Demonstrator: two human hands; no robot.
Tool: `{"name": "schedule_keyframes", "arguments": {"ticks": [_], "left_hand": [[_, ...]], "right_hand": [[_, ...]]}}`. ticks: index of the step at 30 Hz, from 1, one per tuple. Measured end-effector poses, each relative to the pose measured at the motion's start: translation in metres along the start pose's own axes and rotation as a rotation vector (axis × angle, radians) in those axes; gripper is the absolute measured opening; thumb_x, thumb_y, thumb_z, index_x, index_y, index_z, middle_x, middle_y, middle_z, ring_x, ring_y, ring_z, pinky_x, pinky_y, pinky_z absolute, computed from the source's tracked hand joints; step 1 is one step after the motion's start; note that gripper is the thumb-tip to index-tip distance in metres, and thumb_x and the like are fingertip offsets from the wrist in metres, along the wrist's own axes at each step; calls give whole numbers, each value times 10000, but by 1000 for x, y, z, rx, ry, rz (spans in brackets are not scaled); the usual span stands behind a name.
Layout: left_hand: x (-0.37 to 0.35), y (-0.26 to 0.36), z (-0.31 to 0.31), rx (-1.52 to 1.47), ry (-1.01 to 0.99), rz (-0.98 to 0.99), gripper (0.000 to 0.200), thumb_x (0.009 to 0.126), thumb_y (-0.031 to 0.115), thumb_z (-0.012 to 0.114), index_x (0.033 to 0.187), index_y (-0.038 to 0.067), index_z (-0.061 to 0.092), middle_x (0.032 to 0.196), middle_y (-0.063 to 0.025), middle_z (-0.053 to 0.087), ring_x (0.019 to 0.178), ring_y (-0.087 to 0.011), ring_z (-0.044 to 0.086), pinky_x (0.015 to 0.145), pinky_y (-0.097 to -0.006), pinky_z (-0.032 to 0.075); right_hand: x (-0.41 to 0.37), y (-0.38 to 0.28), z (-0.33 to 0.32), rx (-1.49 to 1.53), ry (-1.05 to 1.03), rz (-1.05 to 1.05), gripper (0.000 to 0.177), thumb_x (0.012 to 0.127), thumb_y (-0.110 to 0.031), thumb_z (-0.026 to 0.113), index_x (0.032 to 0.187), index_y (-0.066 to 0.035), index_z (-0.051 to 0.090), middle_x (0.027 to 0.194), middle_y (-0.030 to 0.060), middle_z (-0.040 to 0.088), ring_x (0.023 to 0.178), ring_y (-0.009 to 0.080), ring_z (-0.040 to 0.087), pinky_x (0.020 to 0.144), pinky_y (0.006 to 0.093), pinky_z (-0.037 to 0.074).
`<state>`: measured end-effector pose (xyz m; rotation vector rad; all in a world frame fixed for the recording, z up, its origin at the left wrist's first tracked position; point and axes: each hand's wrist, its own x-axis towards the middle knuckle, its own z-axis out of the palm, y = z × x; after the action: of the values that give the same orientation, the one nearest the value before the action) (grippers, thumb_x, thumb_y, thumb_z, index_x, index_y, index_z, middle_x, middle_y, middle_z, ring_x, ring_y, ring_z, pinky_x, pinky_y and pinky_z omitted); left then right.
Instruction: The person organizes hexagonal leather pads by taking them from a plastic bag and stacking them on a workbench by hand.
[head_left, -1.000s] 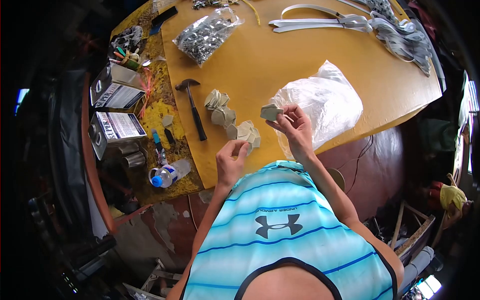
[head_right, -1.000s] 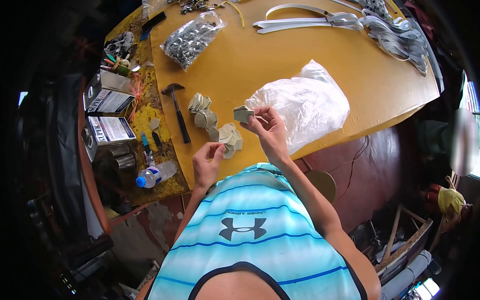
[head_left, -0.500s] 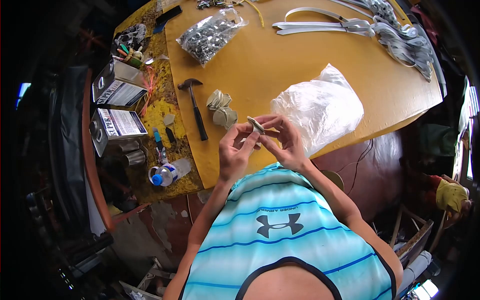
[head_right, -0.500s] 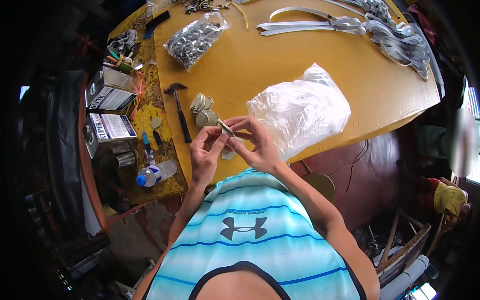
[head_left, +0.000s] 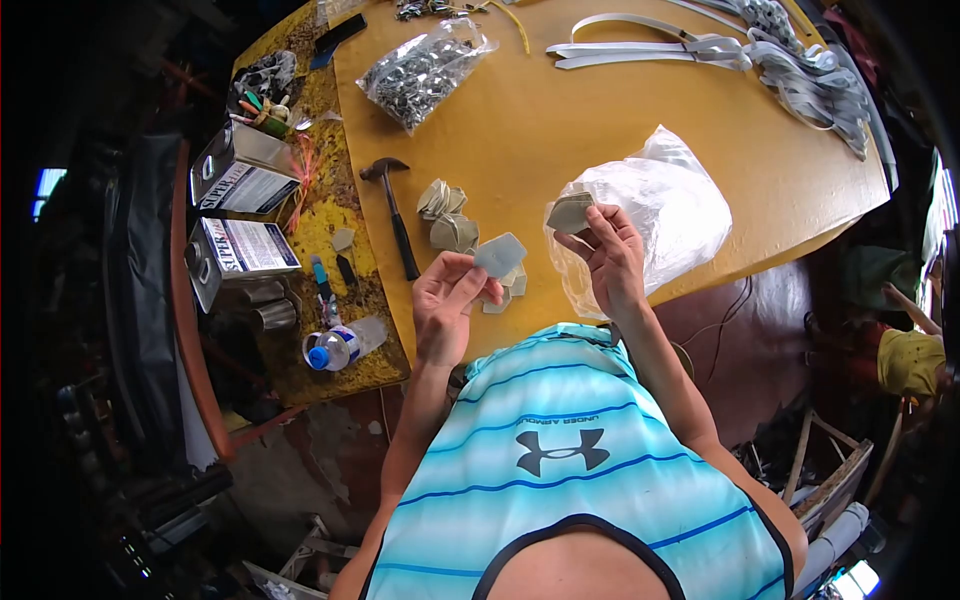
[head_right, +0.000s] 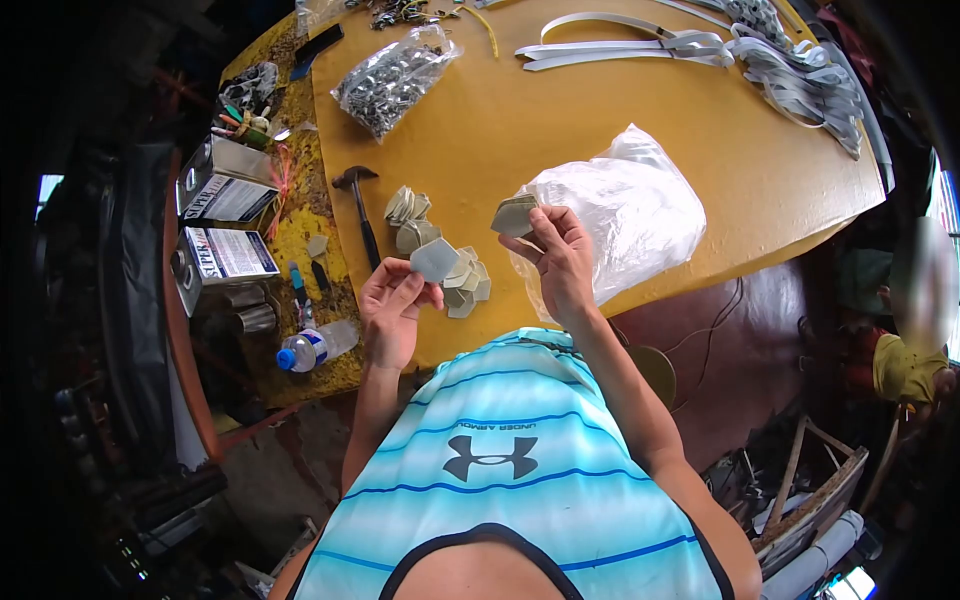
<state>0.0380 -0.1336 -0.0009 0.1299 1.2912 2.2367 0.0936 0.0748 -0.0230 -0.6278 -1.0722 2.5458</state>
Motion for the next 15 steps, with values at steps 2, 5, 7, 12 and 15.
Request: {"name": "schedule_keyframes", "arguments": {"ticks": [2, 5, 7, 12, 15], "left_hand": [[1, 1, 1, 75, 68, 61, 74, 938, 46, 598, 977, -15, 584, 844, -116, 670, 723, -162, 632, 683, -292, 518], [-2, 3, 5, 410, 204, 251, 91, 893, -30, 615, 971, -5, 576, 895, -122, 655, 756, -198, 629, 680, -314, 510], [0, 0, 5, 776, 210, 541, 135, 862, -53, 635, 969, 4, 577, 906, -119, 646, 770, -208, 628, 686, -312, 506], [1, -55, -36, 1624, -10, 565, 270, 747, -47, 725, 969, 50, 604, 985, -107, 622, 893, -288, 628, 754, -356, 512], [-15, -70, -37, 1475, 36, 485, 283, 750, 8, 757, 996, 50, 624, 1006, -110, 619, 919, -284, 620, 793, -372, 505]], "right_hand": [[0, 2, -3, 25, -6, 6, 135, 973, -176, 585, 1022, -60, 537, 976, 80, 652, 904, 187, 677, 846, 377, 583], [-2, 6, -5, 46, -11, 63, 141, 965, -181, 599, 1020, -67, 536, 965, 74, 648, 908, 183, 675, 832, 384, 588], [-5, 6, -2, 38, -17, 101, 161, 950, -182, 625, 1021, -67, 537, 976, 76, 639, 900, 179, 670, 824, 386, 592], [-5, 16, 0, 31, -7, 105, 180, 930, -155, 654, 1023, -53, 538, 1009, 89, 620, 881, 172, 660, 849, 370, 586], [-6, 19, 2, 56, -26, 129, 168, 929, -142, 653, 1009, -46, 539, 1012, 90, 615, 902, 171, 656, 862, 366, 580]]}}
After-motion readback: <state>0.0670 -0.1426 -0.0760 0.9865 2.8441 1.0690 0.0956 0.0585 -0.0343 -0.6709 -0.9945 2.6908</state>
